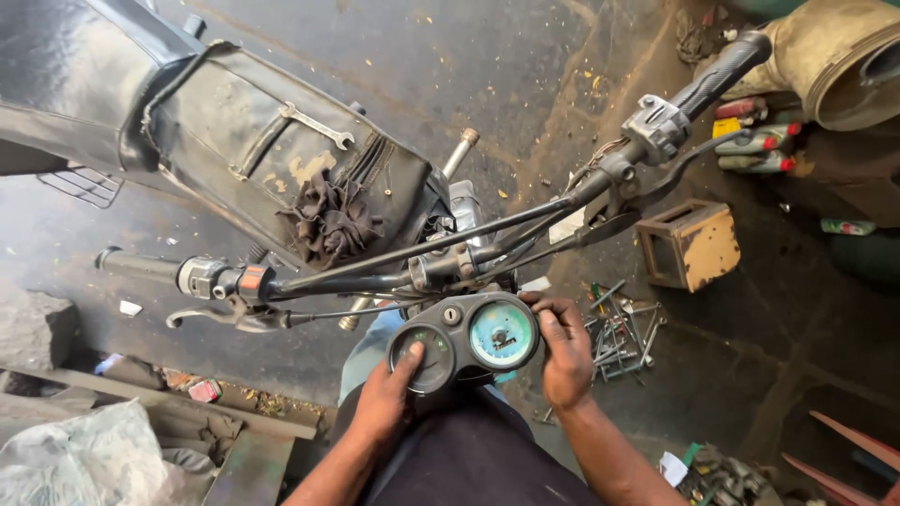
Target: Repairing or replacing components of a motorcycle instrument cluster and headlight assembly.
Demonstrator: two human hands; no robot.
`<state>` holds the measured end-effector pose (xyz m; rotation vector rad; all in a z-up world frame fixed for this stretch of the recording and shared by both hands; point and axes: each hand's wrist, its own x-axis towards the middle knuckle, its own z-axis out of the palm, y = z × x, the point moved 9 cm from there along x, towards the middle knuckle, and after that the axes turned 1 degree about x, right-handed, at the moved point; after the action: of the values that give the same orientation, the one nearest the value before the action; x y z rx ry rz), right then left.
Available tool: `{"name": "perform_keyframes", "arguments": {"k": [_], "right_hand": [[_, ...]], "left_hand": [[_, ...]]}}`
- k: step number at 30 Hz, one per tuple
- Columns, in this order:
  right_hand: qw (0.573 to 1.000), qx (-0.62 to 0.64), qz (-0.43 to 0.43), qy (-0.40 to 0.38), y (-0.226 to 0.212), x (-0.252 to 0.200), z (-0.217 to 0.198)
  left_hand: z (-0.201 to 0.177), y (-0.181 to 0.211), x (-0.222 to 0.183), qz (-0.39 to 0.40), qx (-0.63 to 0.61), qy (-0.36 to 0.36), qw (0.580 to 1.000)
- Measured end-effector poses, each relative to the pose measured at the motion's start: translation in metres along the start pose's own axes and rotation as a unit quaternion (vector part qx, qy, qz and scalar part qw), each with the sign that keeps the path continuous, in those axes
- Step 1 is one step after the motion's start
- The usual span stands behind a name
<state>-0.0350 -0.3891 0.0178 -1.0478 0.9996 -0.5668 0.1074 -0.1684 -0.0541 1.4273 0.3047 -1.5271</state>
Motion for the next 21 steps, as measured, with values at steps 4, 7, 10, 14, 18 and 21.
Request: {"name": "perform_keyframes", "arguments": {"k": [4, 7, 10, 14, 18, 21], "right_hand": [[0.997, -0.051, -0.036, -0.046, 0.0, 0.005, 0.015], [0.995, -0.07, -0.054, -0.052, 0.008, 0.012, 0.011], [0.992, -0.103, -0.056, -0.052, 0.002, 0.004, 0.019], [0.988, -0.131, -0.074, -0.032, 0.002, 0.005, 0.019], [0.986, -0.162, -0.043, -0.005, -0.002, 0.012, 0.023], [0.992, -0.126, -0.018, 0.004, 0.002, 0.014, 0.023]], "left_hand": [[0.001, -0.004, -0.001, -0.051, -0.007, -0.006, 0.999], [0.0, -0.004, 0.013, -0.049, 0.019, -0.018, 0.998], [-0.006, -0.013, 0.008, -0.058, 0.061, -0.016, 0.996], [-0.007, -0.004, 0.01, -0.036, 0.082, -0.021, 0.996], [-0.005, 0.005, 0.006, -0.066, 0.07, -0.013, 0.995], [-0.004, 0.01, 0.005, -0.083, 0.063, -0.018, 0.994]]}}
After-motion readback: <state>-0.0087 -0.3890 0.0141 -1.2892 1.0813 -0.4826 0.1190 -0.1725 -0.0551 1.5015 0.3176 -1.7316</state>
